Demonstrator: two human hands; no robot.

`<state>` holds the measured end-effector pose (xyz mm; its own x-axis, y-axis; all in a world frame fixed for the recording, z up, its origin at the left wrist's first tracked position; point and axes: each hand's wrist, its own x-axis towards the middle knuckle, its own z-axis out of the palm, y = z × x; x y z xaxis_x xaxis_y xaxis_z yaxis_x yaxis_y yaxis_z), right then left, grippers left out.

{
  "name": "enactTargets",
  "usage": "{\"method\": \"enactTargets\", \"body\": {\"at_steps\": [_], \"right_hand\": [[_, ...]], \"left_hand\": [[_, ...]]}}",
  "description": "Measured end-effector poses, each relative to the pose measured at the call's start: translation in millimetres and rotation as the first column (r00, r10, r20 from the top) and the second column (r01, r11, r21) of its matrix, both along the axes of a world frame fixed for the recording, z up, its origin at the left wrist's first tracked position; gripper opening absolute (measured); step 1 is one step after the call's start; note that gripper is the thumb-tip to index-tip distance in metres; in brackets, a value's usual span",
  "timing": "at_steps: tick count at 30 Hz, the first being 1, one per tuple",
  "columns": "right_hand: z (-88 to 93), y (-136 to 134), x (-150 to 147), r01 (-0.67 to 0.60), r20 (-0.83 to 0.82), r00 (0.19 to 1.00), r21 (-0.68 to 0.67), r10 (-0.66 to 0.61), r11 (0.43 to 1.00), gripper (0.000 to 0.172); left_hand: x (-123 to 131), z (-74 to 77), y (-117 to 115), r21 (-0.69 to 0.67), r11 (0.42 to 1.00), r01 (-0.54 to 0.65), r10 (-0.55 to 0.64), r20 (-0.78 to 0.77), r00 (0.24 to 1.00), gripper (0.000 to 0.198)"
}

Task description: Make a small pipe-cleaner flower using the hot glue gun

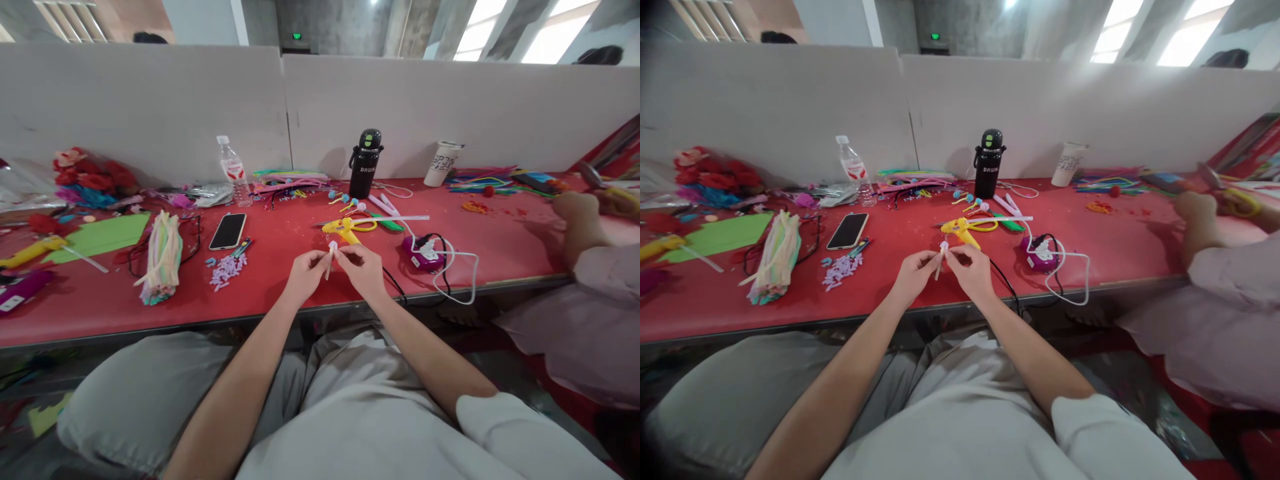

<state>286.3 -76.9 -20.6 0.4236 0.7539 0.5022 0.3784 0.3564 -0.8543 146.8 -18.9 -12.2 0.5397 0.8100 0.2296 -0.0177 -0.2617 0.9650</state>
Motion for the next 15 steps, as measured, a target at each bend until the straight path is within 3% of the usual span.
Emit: {"method": "enactTargets", "body": {"at_steps": [15], "right_hand": [[4.0, 1.9, -0.6, -0.008, -0.123, 0.992, -0.066, 0.0, 0.998, 0.021]], "left_hand": [[-0.7, 1.6, -3.4, 0.075, 0.997, 0.004, -0.002, -0.036, 0.999, 0.032]]}}
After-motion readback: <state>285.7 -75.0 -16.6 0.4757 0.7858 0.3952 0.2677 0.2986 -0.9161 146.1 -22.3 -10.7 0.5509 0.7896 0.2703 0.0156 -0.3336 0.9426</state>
